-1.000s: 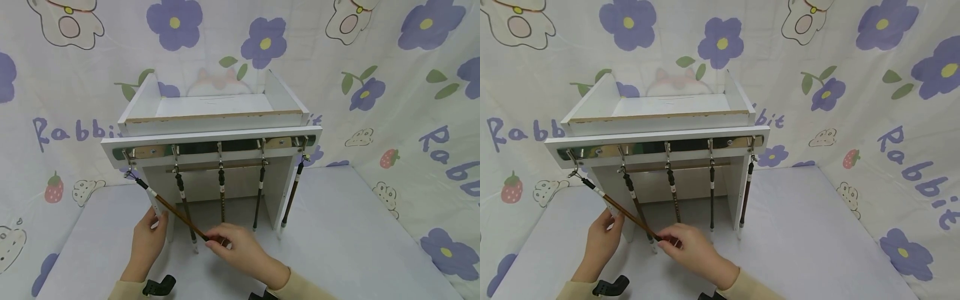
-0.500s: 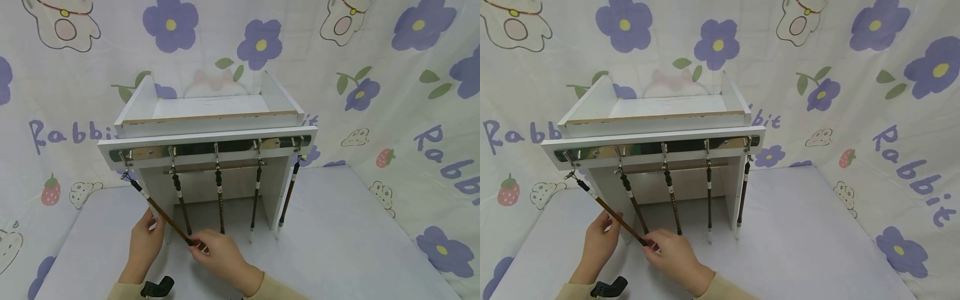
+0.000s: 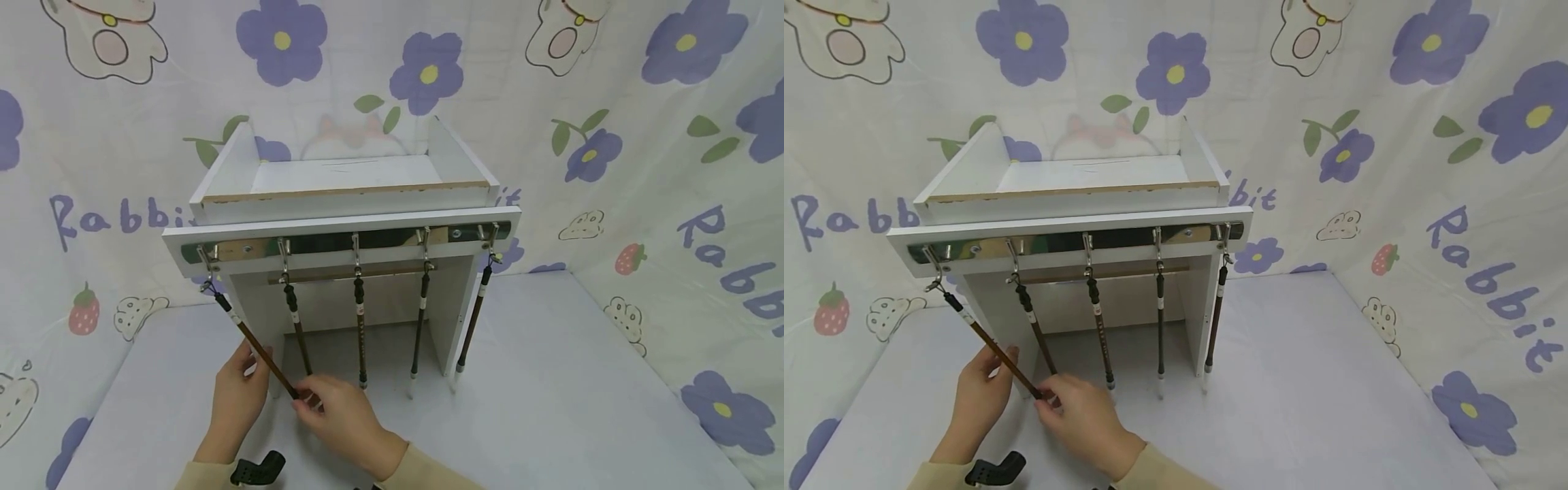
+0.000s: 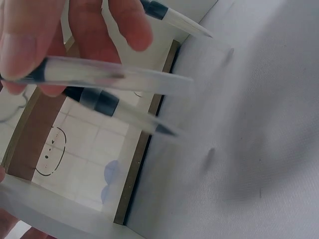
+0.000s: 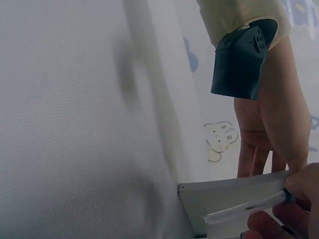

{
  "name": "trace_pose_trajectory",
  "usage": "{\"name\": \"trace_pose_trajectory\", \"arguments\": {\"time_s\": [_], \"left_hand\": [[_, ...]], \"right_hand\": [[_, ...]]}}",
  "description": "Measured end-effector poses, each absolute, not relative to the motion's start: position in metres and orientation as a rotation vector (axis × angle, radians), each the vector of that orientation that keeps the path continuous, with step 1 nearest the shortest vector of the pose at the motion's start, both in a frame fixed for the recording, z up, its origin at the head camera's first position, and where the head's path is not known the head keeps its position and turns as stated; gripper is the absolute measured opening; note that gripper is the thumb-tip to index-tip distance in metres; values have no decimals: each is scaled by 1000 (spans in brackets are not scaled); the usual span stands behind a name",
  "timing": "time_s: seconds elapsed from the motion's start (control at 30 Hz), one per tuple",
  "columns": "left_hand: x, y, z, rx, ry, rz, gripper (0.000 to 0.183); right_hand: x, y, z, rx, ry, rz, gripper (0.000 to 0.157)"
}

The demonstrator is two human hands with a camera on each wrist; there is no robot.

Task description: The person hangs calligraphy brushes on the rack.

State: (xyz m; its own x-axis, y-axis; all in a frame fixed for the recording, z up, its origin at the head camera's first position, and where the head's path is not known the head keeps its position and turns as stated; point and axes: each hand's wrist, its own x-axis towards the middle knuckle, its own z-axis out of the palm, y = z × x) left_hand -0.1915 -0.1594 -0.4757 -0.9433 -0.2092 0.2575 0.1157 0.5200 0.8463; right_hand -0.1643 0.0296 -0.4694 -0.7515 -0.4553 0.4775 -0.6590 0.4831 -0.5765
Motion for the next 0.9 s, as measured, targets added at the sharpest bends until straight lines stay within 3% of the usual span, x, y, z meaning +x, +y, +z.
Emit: {"name": "trace_pose_trajectory", "arguments": {"time_s": [0.33,0.63,0.9], "left_hand": [[-192,-158,-472,111,-2433,-1417,42],[-186,-169,-467,88,-2627,-1392,61],[-171,-178,-465,26,-2726,-1276,65]], "right_hand": [[-165,30,-470,960,-2467,1103,14],[-157,46,-470,981,-2440,1043,13],[-151,71,-477,950,-2361,859,17]]}}
